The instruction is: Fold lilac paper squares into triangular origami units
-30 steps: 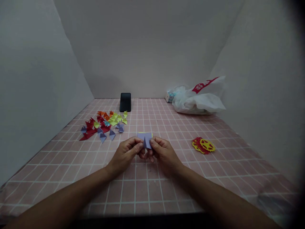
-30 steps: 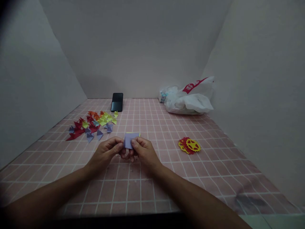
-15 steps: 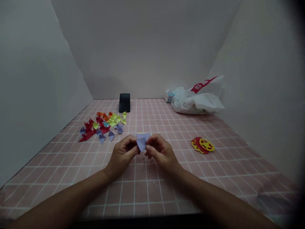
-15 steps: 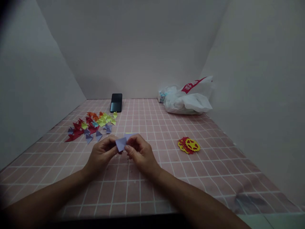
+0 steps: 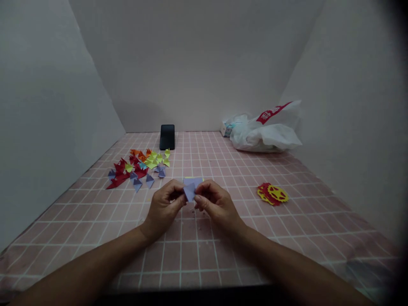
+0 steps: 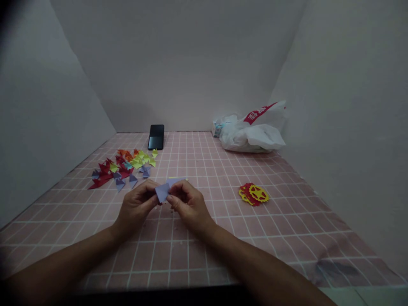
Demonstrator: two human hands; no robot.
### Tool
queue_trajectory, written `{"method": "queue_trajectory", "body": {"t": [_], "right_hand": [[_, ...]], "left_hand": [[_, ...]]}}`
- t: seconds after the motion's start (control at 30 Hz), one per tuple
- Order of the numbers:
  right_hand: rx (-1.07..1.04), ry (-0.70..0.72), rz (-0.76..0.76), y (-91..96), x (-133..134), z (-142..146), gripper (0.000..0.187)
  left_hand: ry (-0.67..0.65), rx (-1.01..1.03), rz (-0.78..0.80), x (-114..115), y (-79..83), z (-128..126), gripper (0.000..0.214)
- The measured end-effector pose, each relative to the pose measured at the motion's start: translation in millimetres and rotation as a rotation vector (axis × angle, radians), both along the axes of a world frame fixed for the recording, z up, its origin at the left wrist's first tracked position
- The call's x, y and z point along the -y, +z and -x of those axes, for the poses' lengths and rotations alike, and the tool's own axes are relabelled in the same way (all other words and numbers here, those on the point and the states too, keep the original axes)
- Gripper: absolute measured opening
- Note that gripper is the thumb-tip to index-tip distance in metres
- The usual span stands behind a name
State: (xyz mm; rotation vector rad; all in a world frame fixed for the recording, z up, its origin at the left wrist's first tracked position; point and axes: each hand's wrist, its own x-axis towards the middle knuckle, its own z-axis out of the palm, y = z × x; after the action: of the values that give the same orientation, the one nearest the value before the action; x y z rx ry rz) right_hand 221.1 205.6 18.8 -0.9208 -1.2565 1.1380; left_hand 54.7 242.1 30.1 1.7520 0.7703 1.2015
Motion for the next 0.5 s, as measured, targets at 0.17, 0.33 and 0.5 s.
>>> {"method": "queue_trajectory", "body": {"t": [0.17, 0.33, 0.5], "right_hand": [[-0.01, -0.019, 0.03, 1.1, -0.5, -0.2, 0.02], [-0.01, -0.006, 0.011, 0.0, -0.4, -1.2, 0.019], [0.022, -0.002, -0.026, -2.7, -0.3, -1.3, 0.015]], "left_hand": [[0.002, -0.007, -0.017, -1.5, -2.6, 0.6, 0.005], [0.042, -0.023, -0.012, 0.1, -1.8, 0.8, 0.007], [0.056, -0.013, 0.028, 2.2, -0.8, 0.8, 0.007]]}}
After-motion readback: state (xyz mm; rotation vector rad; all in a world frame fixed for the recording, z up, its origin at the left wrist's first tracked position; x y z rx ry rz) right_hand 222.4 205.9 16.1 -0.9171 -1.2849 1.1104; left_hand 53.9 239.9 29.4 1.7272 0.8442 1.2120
